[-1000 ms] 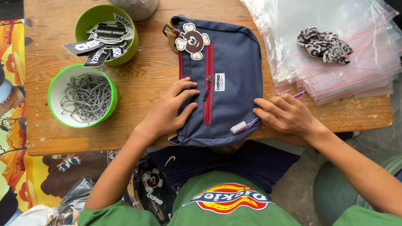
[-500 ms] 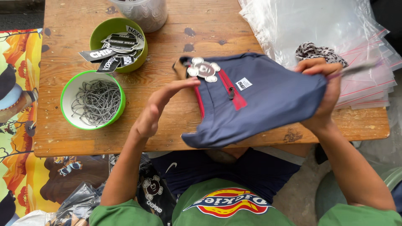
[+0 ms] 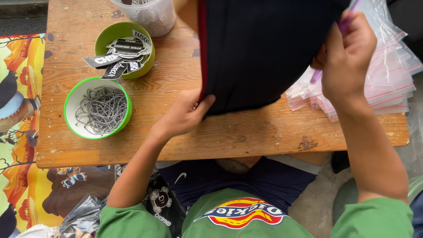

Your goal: The person scrubs the surface of a small blue shoulder bag using a purple toothbrush. They systematically brush the front, sides, and back of the bag, occasionally repositioning it to access different areas.

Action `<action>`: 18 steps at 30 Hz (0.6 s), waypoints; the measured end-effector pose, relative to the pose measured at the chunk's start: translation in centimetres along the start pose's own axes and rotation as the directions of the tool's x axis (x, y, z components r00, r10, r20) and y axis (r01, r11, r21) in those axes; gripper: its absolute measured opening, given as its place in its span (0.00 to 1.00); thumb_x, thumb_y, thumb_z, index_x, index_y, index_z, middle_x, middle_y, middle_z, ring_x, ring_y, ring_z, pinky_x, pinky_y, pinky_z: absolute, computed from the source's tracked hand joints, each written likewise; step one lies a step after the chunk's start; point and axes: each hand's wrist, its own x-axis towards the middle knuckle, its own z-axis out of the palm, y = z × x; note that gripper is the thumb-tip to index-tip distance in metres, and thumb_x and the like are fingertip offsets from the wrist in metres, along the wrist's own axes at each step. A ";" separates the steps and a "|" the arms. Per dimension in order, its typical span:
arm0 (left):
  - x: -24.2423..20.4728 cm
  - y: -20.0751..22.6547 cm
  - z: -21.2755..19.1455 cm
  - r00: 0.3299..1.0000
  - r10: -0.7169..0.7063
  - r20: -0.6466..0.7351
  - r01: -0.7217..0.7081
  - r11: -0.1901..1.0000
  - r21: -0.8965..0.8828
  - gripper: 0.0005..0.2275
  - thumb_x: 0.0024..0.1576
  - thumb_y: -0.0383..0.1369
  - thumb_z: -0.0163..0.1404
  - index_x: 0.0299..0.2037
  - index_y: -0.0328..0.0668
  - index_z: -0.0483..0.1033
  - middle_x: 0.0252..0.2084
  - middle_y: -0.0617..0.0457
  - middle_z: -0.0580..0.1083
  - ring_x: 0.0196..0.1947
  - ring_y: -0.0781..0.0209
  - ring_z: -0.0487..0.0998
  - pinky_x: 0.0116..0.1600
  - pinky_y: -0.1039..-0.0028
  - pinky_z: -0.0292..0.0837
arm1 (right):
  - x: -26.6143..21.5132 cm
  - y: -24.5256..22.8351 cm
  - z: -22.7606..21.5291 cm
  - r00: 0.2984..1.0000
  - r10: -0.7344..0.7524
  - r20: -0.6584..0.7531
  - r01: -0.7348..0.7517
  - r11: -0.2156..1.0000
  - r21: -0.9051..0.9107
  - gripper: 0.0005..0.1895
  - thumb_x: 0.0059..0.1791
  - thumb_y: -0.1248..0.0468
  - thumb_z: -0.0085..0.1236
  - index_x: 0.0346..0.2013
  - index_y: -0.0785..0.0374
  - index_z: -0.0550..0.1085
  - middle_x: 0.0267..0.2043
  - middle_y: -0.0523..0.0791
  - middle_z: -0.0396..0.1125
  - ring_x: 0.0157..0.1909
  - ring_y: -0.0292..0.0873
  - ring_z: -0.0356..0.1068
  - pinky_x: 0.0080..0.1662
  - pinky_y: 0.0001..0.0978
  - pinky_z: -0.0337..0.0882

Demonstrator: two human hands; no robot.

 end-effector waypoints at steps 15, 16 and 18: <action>-0.9 -2.9 3.9 0.864 -0.503 0.027 0.471 0.788 -0.397 0.33 0.57 0.25 0.45 0.73 0.33 0.44 0.68 0.30 0.61 0.69 0.43 0.61 0.70 0.51 0.58 | 2.6 12.0 2.1 0.975 0.204 0.094 -0.081 0.711 -0.698 0.25 0.56 0.43 0.60 0.42 0.64 0.76 0.29 0.45 0.71 0.30 0.44 0.71 0.36 0.41 0.71; -0.8 -2.8 3.9 0.862 -0.507 0.021 0.472 0.786 -0.398 0.33 0.57 0.25 0.45 0.73 0.33 0.44 0.68 0.30 0.61 0.69 0.43 0.61 0.70 0.51 0.58 | 2.2 11.2 2.3 0.974 0.204 0.101 -0.077 0.713 -0.697 0.25 0.56 0.43 0.60 0.42 0.64 0.76 0.29 0.45 0.71 0.30 0.44 0.71 0.36 0.41 0.71; -0.6 -2.5 4.1 0.914 -0.406 -0.013 0.368 0.843 -0.391 0.31 0.54 0.18 0.41 0.70 0.29 0.43 0.63 0.28 0.63 0.65 0.45 0.63 0.68 0.51 0.61 | 1.3 9.6 2.6 0.976 0.204 0.075 -0.069 0.615 -0.785 0.24 0.53 0.47 0.64 0.47 0.65 0.73 0.34 0.47 0.74 0.36 0.53 0.75 0.40 0.49 0.73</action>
